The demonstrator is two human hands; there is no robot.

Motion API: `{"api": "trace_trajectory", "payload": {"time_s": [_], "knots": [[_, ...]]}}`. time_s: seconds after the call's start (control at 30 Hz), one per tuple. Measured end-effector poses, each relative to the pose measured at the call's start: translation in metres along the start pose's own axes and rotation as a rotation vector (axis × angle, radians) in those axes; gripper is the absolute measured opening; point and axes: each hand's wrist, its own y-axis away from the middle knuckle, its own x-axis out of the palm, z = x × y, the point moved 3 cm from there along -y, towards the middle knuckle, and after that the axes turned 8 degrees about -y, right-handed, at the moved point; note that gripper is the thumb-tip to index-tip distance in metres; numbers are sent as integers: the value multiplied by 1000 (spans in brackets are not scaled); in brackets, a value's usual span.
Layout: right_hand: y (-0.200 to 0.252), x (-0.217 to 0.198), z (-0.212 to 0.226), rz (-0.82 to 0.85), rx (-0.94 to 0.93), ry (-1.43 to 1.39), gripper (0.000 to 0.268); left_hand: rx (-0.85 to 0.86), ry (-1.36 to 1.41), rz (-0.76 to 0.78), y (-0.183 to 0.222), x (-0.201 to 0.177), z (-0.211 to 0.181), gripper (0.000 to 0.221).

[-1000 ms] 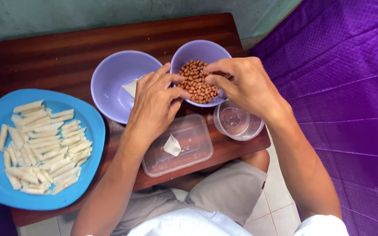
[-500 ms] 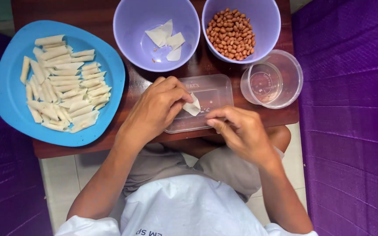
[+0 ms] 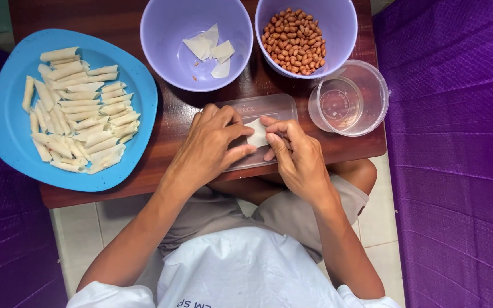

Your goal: The person is manually wrapping small quantities of peanuts into individual paper packets.

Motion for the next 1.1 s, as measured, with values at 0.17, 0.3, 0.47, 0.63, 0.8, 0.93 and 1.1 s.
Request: {"api": "trace_trajectory", "payload": {"time_s": [0.17, 0.3, 0.47, 0.63, 0.8, 0.93, 1.1], "knots": [[2, 2, -4, -123, 11, -82, 11, 18, -5, -18, 3, 0, -5, 22], [9, -6, -6, -217, -153, 174, 9, 20, -14, -70, 4, 5, -3, 20], [13, 2, 0, -129, -269, 296, 8, 32, 0, -109, 6, 4, -6, 18], [13, 10, -8, -133, -301, 380, 11, 50, 0, -172, 7, 3, -8, 14], [15, 10, -8, -73, -296, 453, 12, 61, -5, -214, 8, 1, -11, 10], [15, 7, -1, -7, -277, 465, 15, 56, -7, -238, 8, 4, -11, 9], [12, 8, -3, -52, -257, 474, 11, 54, 0, -254, 8, 3, -12, 9]]}}
